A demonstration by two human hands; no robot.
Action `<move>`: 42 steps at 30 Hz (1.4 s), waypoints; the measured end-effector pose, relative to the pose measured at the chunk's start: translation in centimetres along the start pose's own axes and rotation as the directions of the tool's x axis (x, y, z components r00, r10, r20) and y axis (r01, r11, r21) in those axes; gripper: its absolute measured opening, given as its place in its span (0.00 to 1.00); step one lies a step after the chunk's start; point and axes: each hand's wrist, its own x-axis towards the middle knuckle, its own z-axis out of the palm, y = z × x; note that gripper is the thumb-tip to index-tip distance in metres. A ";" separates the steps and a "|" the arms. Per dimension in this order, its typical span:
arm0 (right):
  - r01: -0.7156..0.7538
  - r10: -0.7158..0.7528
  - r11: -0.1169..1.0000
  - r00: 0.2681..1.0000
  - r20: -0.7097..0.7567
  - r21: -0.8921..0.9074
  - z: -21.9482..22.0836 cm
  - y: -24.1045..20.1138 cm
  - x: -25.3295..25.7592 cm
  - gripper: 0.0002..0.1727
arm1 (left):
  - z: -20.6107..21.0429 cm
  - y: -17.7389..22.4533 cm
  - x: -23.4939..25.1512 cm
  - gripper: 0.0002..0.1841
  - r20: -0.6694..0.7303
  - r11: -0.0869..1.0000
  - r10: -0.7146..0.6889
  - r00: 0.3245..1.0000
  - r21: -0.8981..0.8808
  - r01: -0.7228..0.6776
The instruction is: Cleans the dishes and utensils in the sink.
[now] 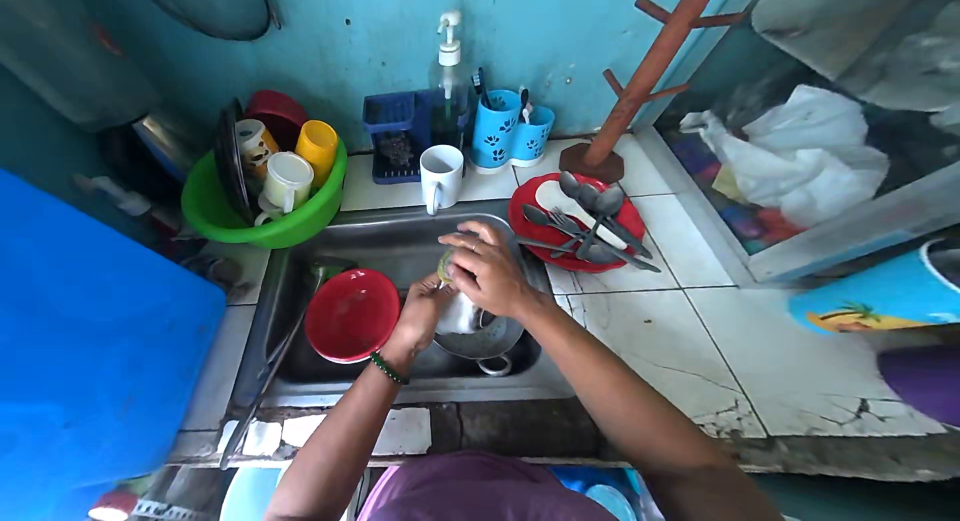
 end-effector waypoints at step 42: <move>-0.666 0.745 0.569 0.666 0.041 0.483 -0.3 -0.9 0.2 0.19 | -2.6 3.4 -2.2 0.09 0.145 0.995 0.081 0.986 0.047 -0.088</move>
